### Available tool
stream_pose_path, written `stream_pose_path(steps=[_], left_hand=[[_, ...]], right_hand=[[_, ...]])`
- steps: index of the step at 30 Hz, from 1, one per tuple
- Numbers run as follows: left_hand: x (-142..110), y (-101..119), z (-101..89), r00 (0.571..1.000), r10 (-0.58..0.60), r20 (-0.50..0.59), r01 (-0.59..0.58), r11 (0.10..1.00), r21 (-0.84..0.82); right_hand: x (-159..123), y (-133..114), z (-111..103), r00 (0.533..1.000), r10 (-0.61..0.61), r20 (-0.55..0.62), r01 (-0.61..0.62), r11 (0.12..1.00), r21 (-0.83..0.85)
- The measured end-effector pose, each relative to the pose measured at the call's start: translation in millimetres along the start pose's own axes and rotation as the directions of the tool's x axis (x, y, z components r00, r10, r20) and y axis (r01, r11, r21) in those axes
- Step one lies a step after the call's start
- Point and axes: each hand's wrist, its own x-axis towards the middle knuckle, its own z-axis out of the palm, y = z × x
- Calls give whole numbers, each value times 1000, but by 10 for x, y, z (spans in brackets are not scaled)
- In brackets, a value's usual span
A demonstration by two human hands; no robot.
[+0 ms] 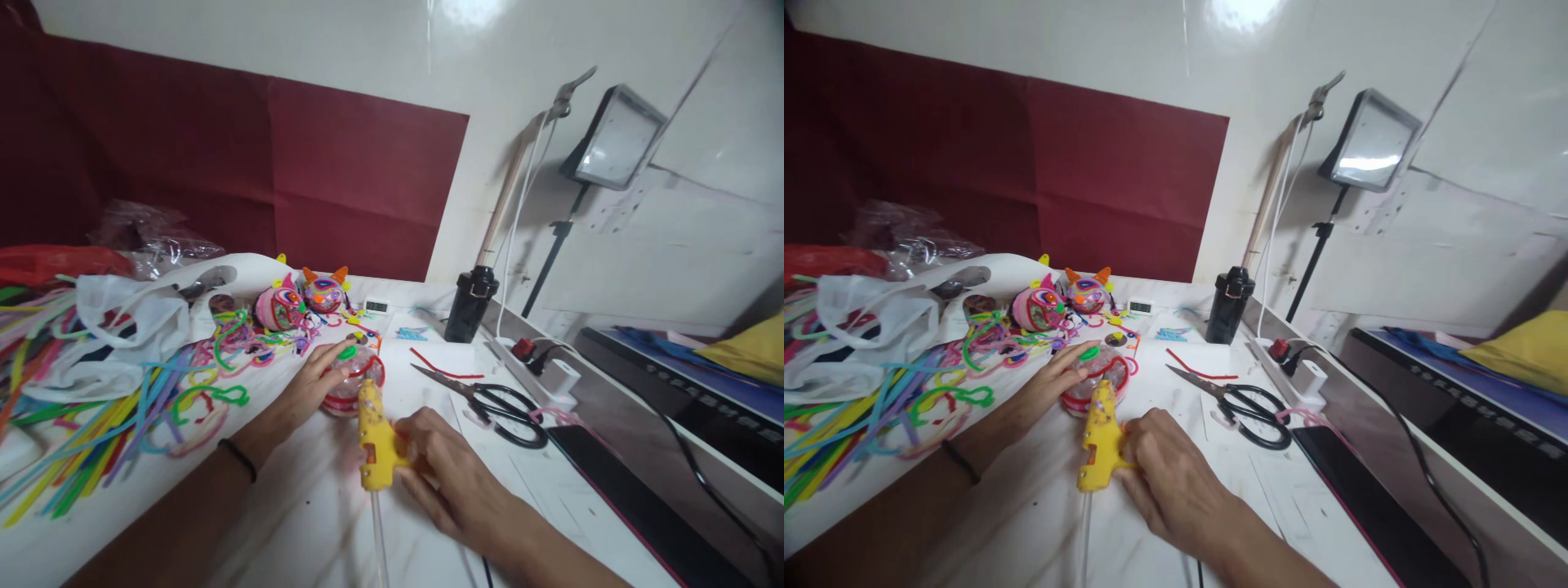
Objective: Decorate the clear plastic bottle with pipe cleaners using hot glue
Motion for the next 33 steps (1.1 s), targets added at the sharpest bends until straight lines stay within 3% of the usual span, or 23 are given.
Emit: stream_pose_path(steps=[33], left_hand=[[-10, 18, 26, 1000, 14, -1, -14, 1000, -23]], right_hand=[[55, -78, 72, 998, -15, 56, 13, 999, 29]])
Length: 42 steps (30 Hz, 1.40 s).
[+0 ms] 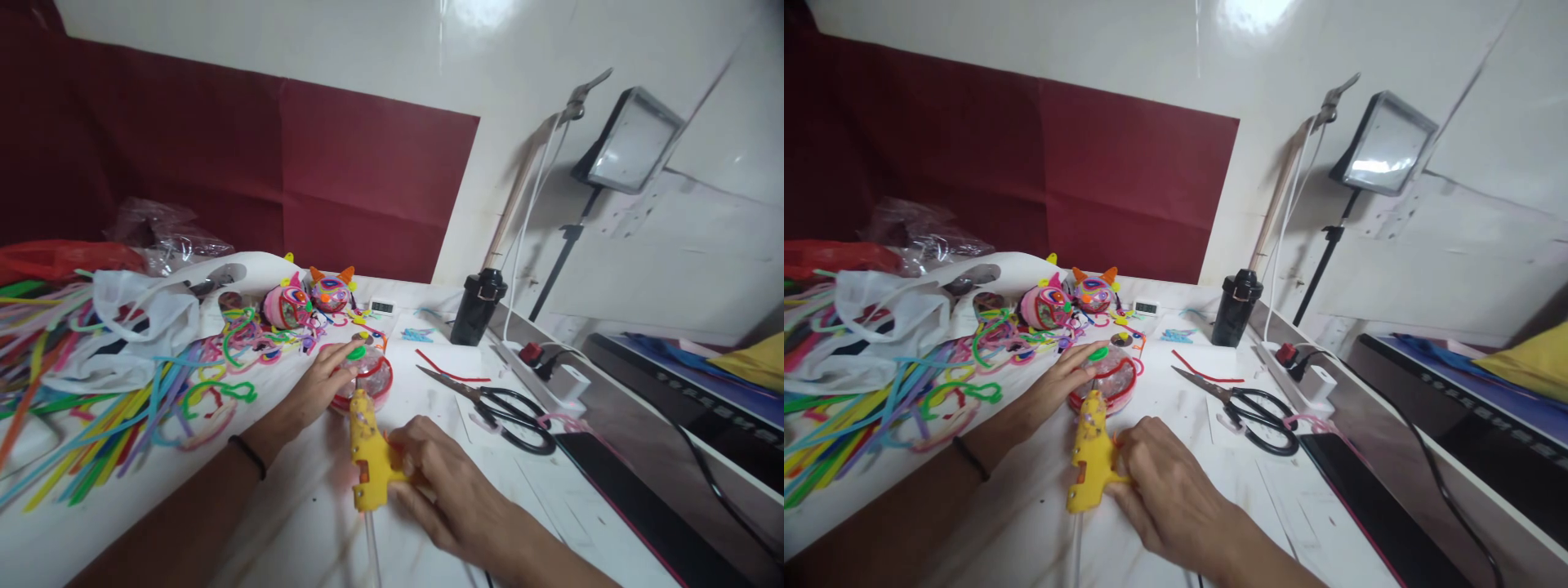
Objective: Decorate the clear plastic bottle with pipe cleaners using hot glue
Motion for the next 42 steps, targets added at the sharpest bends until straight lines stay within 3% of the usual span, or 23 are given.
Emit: stream_pose_path(steps=[17, 21, 26, 33, 36, 39, 42], left_hand=[[-27, 57, -39, 1000, -11, 11, 12, 999, -42], [-52, 93, -59, 999, -20, 24, 22, 998, -57], [-69, 144, -77, 996, -54, 72, 58, 997, -58], [-36, 113, -87, 996, -65, 69, 65, 998, -5], [-26, 96, -82, 995, -57, 81, 55, 998, 22], [-16, 77, -73, 996, -51, 80, 49, 998, 31], [-1, 33, -65, 996, -31, 82, 28, 999, 32]], right_hand=[[34, 2, -17, 999, -33, 40, 31, 999, 31], [-29, -49, -170, 990, -19, 136, 9, 997, 74], [-165, -66, -302, 947, 74, 312, -120, 984, 131], [-150, -20, -396, 915, 106, 390, -153, 984, 91], [-21, 72, -451, 951, 165, 263, -200, 974, 111], [191, 254, -406, 976, 219, 3, -219, 973, 76], [437, 450, -278, 985, 139, -104, -134, 989, 56]])
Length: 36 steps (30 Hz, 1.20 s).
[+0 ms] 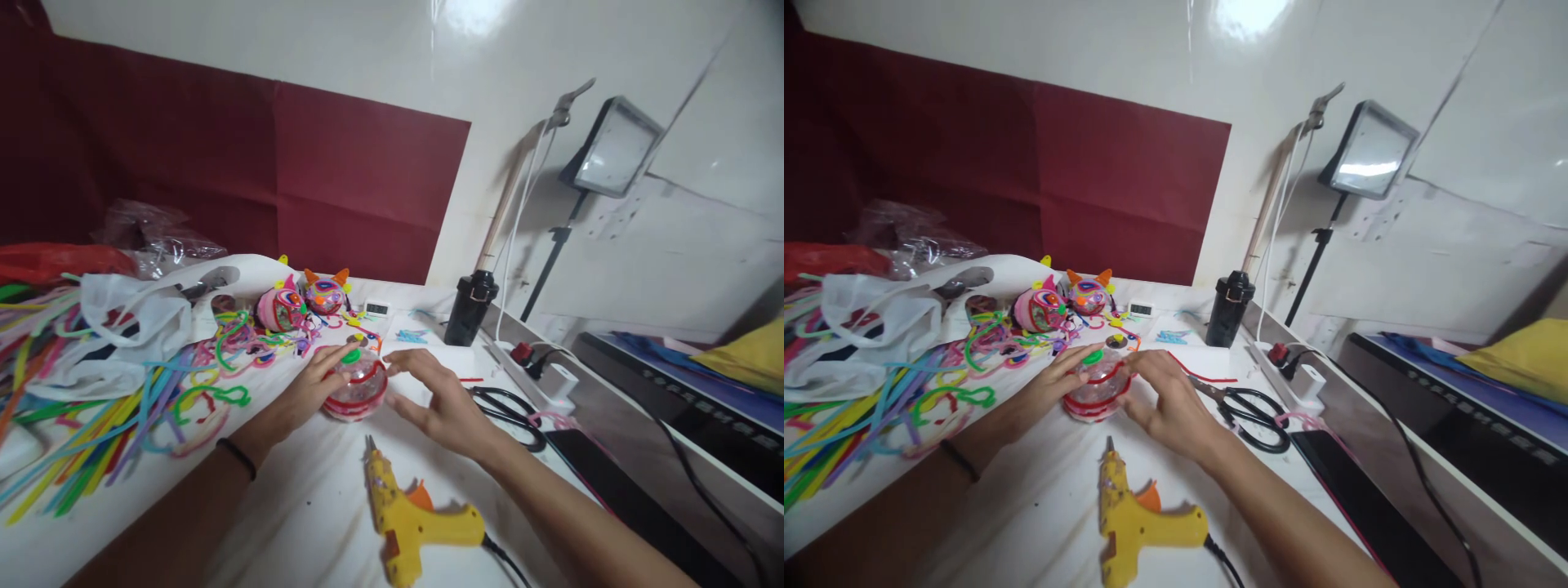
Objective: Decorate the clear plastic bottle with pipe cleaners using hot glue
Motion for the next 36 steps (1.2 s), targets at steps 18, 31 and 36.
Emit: stream_pose_path(steps=[18, 31, 36], left_hand=[[31, -67, 4, 1000, 10, -13, -9, 999, 45], [20, -51, -15, 998, 60, -7, -60, 996, 67], [3, -22, -46, 998, 56, 13, -57, 994, 95]], right_hand=[[282, 231, 311, 995, 85, -57, -78, 990, 117], [303, 242, 357, 964, 244, -104, -209, 939, 272], [312, 265, 374, 950, 291, -110, -247, 921, 302]])
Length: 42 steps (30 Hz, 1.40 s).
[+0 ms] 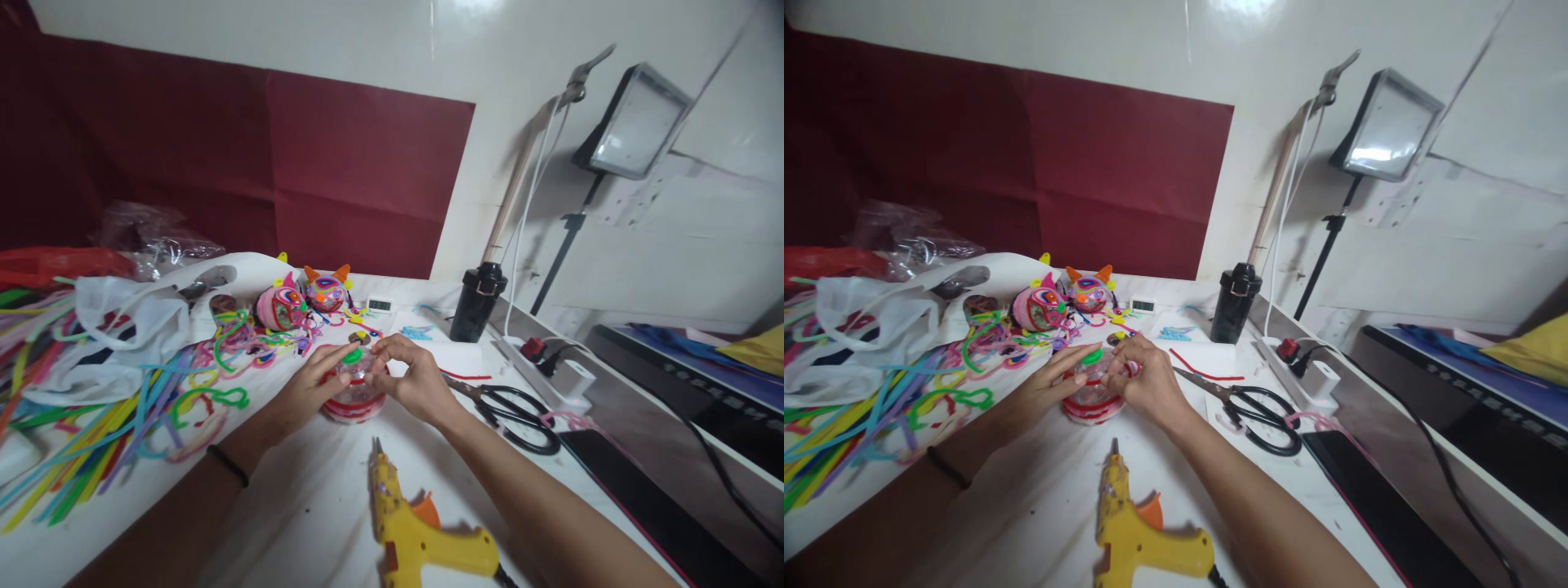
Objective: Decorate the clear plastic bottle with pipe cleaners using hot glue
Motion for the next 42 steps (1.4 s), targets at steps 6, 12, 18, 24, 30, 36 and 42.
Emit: stream_pose_path(steps=[6, 12, 18, 24, 30, 36, 42], left_hand=[[-13, -17, -11, 999, -29, 16, 30, 997, -70], [-14, -41, -21, 995, -96, 22, 98, 980, -172], [-20, -43, -32, 993, -114, 31, 118, 970, -213], [-27, -60, -32, 988, -149, 28, 152, 959, -239], [-18, -72, -47, 984, -173, 34, 176, 960, -218], [-20, -64, -44, 981, -190, 42, 194, 951, -242], [-10, -94, -33, 978, -203, 41, 207, 947, -247]], right_hand=[[37, 23, -16, 998, 64, 9, -64, 998, 11], [77, -4, -60, 991, 125, 49, -126, 992, 4], [193, -32, -108, 978, 174, 115, -174, 985, -6], [293, -43, -176, 965, 193, 179, -199, 980, 17], [307, -11, -220, 954, 223, 200, -236, 971, 45], [330, 78, -224, 943, 256, 214, -290, 946, 144], [332, 140, -213, 929, 286, 234, -342, 907, 248]])
